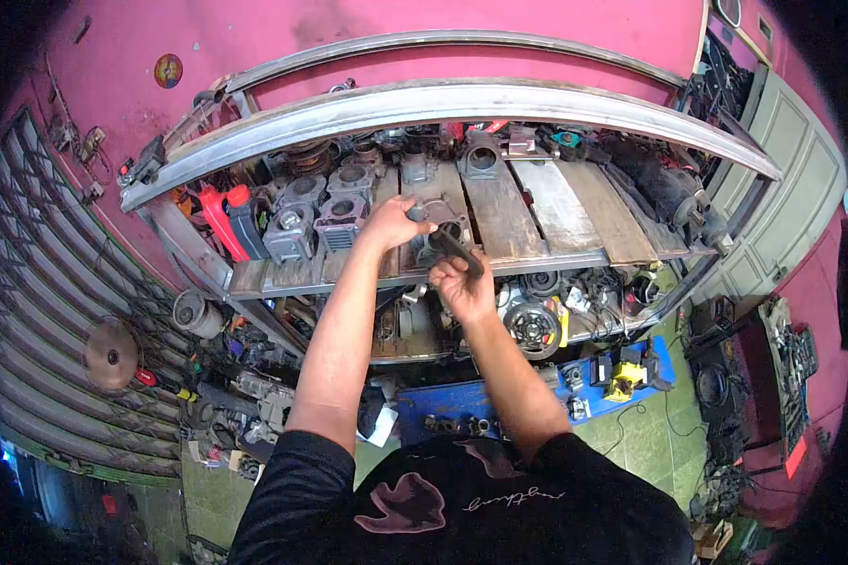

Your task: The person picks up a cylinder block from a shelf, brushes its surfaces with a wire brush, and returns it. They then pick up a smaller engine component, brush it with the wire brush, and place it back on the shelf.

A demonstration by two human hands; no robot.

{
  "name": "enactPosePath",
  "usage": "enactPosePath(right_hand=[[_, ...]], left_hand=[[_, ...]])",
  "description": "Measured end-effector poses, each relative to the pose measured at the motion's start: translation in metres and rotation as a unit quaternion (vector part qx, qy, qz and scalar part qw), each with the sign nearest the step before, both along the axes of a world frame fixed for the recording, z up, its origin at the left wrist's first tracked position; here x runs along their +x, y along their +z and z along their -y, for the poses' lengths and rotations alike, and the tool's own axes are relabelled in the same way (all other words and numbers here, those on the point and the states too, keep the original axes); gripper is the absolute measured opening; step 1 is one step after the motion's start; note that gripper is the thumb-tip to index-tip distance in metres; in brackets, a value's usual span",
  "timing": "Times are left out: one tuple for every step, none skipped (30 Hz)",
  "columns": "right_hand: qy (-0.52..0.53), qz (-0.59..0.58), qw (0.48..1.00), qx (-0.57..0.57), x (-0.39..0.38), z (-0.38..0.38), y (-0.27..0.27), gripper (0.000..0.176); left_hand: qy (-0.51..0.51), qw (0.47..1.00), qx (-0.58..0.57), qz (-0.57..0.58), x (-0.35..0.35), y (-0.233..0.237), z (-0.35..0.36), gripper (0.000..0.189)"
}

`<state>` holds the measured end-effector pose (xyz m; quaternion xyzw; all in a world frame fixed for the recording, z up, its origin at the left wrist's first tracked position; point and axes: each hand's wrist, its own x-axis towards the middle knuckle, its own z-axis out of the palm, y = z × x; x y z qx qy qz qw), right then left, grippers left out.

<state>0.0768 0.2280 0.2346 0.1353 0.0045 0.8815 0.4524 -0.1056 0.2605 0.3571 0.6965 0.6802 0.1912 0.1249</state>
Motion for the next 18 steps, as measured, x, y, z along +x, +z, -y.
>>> enactPosePath(right_hand=[[0.001, -0.001, 1.000, -0.001, 0.003, 0.013, 0.012, 0.027], [-0.046, 0.195, 0.978, -0.050, 0.008, 0.037, 0.034, 0.024], [-0.092, 0.381, 0.915, -0.095, 0.012, 0.056, 0.052, 0.026], [-0.166, 0.488, 0.853, 0.083, 0.024, 0.065, 0.057, 0.043], [-0.230, 0.676, 0.663, 0.227, 0.034, 0.049, 0.025, 0.065], [-0.256, 0.767, 0.504, 0.302, 0.043, 0.051, 0.037, 0.066], [-0.273, 0.828, 0.325, 0.367, 0.049, 0.052, 0.050, 0.068], [-0.271, 0.829, 0.324, 0.368, 0.049, 0.051, 0.051, 0.068], [-0.260, 0.826, 0.330, 0.375, 0.048, 0.048, 0.051, 0.065], [-0.248, 0.824, 0.337, 0.381, 0.047, 0.043, 0.051, 0.061], [-0.237, 0.822, 0.344, 0.387, 0.044, 0.036, 0.051, 0.058], [-0.227, 0.820, 0.350, 0.392, 0.040, 0.026, 0.051, 0.055], [-0.219, 0.817, 0.356, 0.397, 0.035, 0.015, 0.051, 0.052], [-0.211, 0.815, 0.362, 0.401, 0.027, 0.002, 0.052, 0.049], [-0.205, 0.811, 0.369, 0.405, 0.016, -0.010, 0.058, 0.047], [-0.202, 0.806, 0.376, 0.410, 0.003, -0.023, 0.065, 0.044], [-0.205, 0.805, 0.377, 0.409, 0.010, -0.005, 0.053, 0.044], [-0.198, 0.781, 0.467, 0.364, 0.015, 0.015, 0.052, 0.043]], left_hand=[[0.001, 1.000, -0.001, -0.001, 0.001, 0.000, 0.001, 0.093], [0.002, 1.000, -0.011, 0.012, 0.000, 0.000, 0.002, 0.093], [0.001, 1.000, -0.018, 0.024, -0.001, 0.001, 0.002, 0.093], [0.000, 1.000, -0.019, 0.022, -0.002, 0.002, 0.002, 0.093], [0.010, 1.000, -0.021, 0.019, 0.000, 0.000, 0.003, 0.093], [0.020, 0.999, -0.021, 0.018, 0.002, -0.001, 0.003, 0.093], [0.020, 0.999, -0.020, 0.020, 0.000, -0.003, -0.001, 0.093], [0.008, 1.000, -0.011, 0.027, -0.003, -0.008, -0.003, 0.093], [-0.003, 0.999, -0.003, 0.035, -0.006, -0.013, -0.004, 0.093], [-0.001, 0.999, -0.006, 0.037, -0.007, -0.015, -0.005, 0.093], [0.003, 1.000, -0.006, 0.029, -0.008, -0.017, -0.006, 0.093], [0.006, 1.000, -0.004, 0.020, -0.008, -0.018, -0.008, 0.093], [0.005, 1.000, -0.005, 0.022, -0.008, -0.021, -0.011, 0.093], [0.010, 1.000, -0.005, 0.020, -0.009, -0.023, -0.014, 0.093], [0.013, 1.000, -0.004, 0.016, -0.007, -0.018, -0.012, 0.094], [0.011, 1.000, -0.013, -0.007, -0.004, -0.013, -0.009, 0.095], [0.010, 1.000, -0.011, -0.009, -0.003, -0.008, -0.007, 0.095], [0.009, 1.000, -0.020, 0.001, -0.003, -0.008, -0.006, 0.096]])
